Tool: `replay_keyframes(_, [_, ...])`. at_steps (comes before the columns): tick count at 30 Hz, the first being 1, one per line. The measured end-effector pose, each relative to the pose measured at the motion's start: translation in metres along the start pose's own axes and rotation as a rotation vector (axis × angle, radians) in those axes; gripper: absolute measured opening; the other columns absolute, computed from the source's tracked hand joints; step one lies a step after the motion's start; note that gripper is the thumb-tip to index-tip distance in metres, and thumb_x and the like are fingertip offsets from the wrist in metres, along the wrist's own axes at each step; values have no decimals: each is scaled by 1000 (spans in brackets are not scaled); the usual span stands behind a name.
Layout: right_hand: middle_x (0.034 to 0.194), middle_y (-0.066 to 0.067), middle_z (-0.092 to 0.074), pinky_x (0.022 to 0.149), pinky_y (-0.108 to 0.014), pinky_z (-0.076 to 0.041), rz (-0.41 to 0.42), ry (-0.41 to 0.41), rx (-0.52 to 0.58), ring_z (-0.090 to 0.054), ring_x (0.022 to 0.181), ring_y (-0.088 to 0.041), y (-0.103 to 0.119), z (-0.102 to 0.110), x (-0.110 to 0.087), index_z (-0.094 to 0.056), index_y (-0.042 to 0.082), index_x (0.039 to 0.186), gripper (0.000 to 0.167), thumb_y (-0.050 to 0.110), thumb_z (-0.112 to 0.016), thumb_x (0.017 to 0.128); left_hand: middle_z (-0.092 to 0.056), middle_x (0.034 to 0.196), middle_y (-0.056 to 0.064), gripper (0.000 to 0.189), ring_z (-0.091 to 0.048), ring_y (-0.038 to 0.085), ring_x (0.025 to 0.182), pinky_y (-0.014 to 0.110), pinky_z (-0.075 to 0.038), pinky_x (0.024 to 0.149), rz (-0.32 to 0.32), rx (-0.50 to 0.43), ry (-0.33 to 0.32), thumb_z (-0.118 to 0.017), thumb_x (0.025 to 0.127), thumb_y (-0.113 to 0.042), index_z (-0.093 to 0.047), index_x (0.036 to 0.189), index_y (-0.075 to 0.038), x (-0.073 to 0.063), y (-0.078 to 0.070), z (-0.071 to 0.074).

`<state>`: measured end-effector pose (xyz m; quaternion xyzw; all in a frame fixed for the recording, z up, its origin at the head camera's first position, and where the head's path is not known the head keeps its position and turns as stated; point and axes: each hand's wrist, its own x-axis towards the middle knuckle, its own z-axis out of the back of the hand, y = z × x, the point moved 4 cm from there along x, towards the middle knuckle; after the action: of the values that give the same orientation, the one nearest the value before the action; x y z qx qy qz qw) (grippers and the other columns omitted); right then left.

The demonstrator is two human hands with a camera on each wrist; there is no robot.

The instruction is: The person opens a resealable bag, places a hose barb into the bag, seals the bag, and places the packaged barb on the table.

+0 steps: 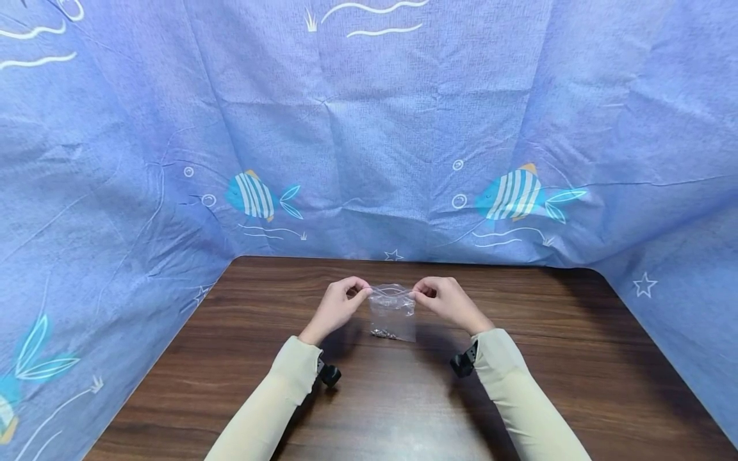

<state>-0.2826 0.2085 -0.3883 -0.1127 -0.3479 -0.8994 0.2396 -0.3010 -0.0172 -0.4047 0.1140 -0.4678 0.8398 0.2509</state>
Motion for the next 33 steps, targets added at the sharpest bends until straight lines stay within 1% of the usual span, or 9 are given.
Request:
replay_keyframes(5, [71,4,-63,59,-20,-43,-8,14,29,-50,64,0,0,-2,1,-70,12,85,7,18,-68,89,-67,82,4,8,-57,10,74,20,-48,70,8,-27,13,-63,91,-12,-68,88,-7,0,1,-2])
replay_keyframes(10, [74,1,-66,60,-21,-46,-5,38,85,-53,66,0,0,-5,1,-70,10,88,4,14,-68,88,-67,85,7,7,-59,11,77,21,-51,72,-6,-51,18,-63,91,-11,-68,90,-6,-1,0,-4])
replay_keyframes(12, [75,1,-66,60,-21,-46,5,40,97,-54,66,0,1,-6,2,-70,10,88,4,13,-69,88,-67,85,7,8,-59,11,76,24,-52,72,-16,-58,12,-65,90,-12,-69,90,-5,-1,0,-5])
replay_keyframes(17, [73,5,-64,58,-21,-45,41,15,76,-52,64,0,5,-8,2,-71,10,85,5,14,-72,86,-69,86,8,11,-59,9,74,33,-54,71,-31,-67,-4,-68,88,-15,-71,89,-5,-2,1,-8])
replay_keyframes(19, [71,5,-63,58,-21,-45,51,2,67,-51,64,0,6,-8,3,-70,10,84,5,14,-72,85,-69,85,7,11,-58,9,73,31,-54,70,-34,-60,-12,-69,88,-15,-72,88,-5,-2,1,-8])
replay_keyframes(25, [70,7,-61,58,-21,-44,56,-12,62,-50,64,0,6,-11,2,-70,11,82,5,15,-72,85,-69,82,5,11,-56,7,71,20,-49,67,-35,-49,-27,-68,89,-16,-72,86,-6,-2,0,-6])
replay_keyframes(28, [69,7,-61,57,-21,-44,51,-5,67,-50,63,-1,6,-11,1,-70,11,83,6,15,-72,86,-69,82,5,11,-56,7,72,22,-49,68,-28,-41,-23,-68,89,-16,-72,85,-7,-3,1,-6])
replay_keyframes(33, [70,7,-61,57,-21,-44,42,4,74,-50,63,-1,5,-12,1,-70,10,84,6,15,-71,87,-69,84,5,11,-58,10,74,28,-52,71,-17,-39,-12,-67,90,-16,-71,86,-6,-2,1,-7])
